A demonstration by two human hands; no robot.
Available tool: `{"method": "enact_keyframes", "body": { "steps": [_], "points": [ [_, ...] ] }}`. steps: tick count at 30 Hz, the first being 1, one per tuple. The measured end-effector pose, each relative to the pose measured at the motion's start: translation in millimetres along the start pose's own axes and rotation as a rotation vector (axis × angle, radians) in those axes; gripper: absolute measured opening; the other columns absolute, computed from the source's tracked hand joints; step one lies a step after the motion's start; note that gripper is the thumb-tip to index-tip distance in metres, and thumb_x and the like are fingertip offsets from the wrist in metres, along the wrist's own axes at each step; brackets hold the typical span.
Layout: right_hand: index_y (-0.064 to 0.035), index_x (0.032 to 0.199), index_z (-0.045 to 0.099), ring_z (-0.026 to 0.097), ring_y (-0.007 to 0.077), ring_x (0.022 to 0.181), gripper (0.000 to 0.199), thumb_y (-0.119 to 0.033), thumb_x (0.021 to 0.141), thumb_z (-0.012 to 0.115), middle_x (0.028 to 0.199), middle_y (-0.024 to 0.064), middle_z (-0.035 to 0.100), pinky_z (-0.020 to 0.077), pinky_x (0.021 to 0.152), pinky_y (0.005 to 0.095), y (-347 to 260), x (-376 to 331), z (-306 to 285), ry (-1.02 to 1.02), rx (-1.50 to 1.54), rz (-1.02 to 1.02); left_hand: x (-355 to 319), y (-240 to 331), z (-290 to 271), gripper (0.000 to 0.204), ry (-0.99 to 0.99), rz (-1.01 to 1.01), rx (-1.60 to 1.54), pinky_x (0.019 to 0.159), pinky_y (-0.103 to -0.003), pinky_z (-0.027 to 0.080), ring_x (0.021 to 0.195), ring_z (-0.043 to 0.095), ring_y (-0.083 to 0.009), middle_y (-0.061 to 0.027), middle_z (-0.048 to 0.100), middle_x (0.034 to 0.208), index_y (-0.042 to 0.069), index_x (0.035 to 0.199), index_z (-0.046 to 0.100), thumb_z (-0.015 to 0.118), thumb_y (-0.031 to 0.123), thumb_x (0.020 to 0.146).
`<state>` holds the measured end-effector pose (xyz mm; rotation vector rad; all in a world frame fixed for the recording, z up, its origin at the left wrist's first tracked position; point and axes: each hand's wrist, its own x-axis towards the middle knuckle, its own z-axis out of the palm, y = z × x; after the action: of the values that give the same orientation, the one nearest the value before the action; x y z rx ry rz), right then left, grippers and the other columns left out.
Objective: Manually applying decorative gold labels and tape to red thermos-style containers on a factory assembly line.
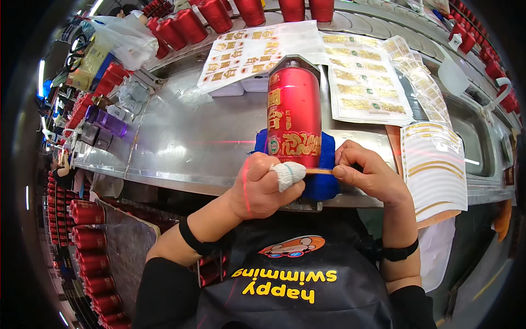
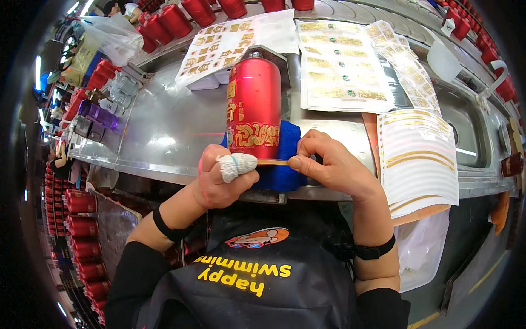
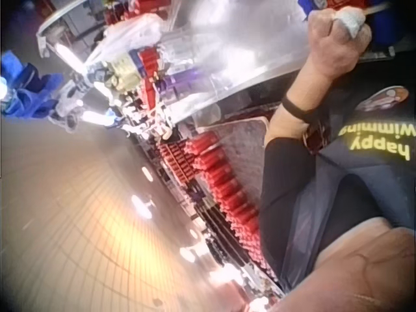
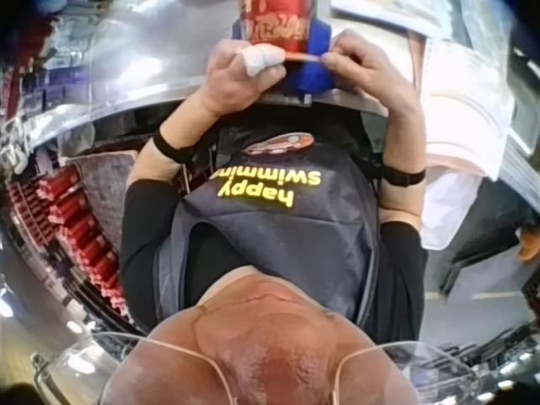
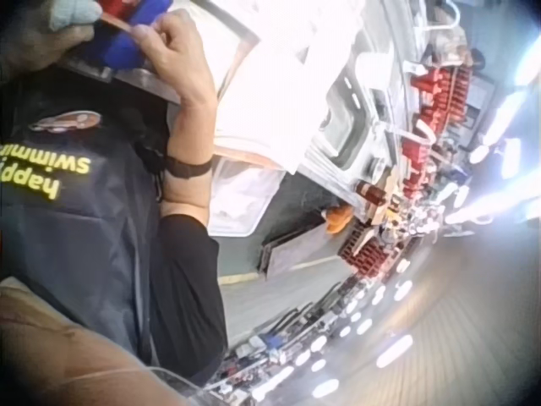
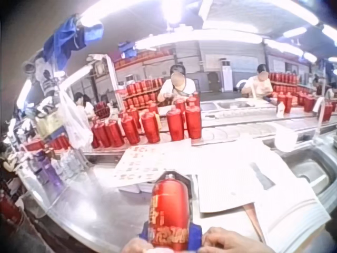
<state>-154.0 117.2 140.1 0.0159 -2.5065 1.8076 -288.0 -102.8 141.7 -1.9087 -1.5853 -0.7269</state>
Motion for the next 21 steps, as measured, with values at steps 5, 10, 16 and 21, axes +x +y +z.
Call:
{"method": "enact_keyframes", "body": {
  "steps": [5, 10, 16, 21],
  "points": [
    [-0.0022, 0.075, 0.052, 0.048, 0.0216, 0.078, 0.028, -0.024, 0.088, 0.063, 0.082, 0.0086, 0.050, 0.0405, 0.073, 0.0306, 2, 0, 2, 0.025, 0.019, -0.020, -6, 0, 2, 0.025, 0.013, -0.009, -0.047, 0.065, -0.032, 0.045, 0.084, 0.051, -0.0204, -0.0020, 0.061, 0.104, 0.012, 0.080, 0.068, 0.069, 0.010, 0.055],
    [-0.0014, 0.077, 0.054, 0.049, 0.0229, 0.080, 0.028, -0.025, 0.091, 0.060, 0.084, 0.0097, 0.051, 0.0413, 0.074, 0.0316, 4, 4, 3, 0.005, -0.017, -0.031, -5, 1, -1, 0.027, 0.051, -0.056, -0.027, 0.065, -0.034, 0.043, 0.081, 0.049, -0.0219, -0.0029, 0.061, 0.102, 0.013, 0.079, 0.068, 0.067, 0.010, 0.053],
    [-0.0017, 0.078, 0.054, 0.048, 0.0224, 0.080, 0.031, -0.030, 0.091, 0.060, 0.083, 0.0095, 0.050, 0.0409, 0.074, 0.0313, 3, 3, 5, 0.030, 0.090, 0.048, 2, -6, 2, 0.029, -0.018, 0.076, -0.056, 0.066, -0.035, 0.042, 0.082, 0.049, -0.0229, -0.0030, 0.059, 0.103, 0.014, 0.079, 0.068, 0.069, 0.009, 0.051],
    [-0.0017, 0.080, 0.055, 0.047, 0.0208, 0.080, 0.030, -0.029, 0.092, 0.059, 0.083, 0.0080, 0.050, 0.0404, 0.074, 0.0304, 4, 3, 2, -0.013, 0.086, 0.000, -11, 3, 3, 0.026, 0.048, -0.090, -0.017, 0.066, -0.034, 0.043, 0.082, 0.049, -0.0230, -0.0013, 0.058, 0.104, 0.015, 0.078, 0.068, 0.067, 0.011, 0.052]
  ]
}}
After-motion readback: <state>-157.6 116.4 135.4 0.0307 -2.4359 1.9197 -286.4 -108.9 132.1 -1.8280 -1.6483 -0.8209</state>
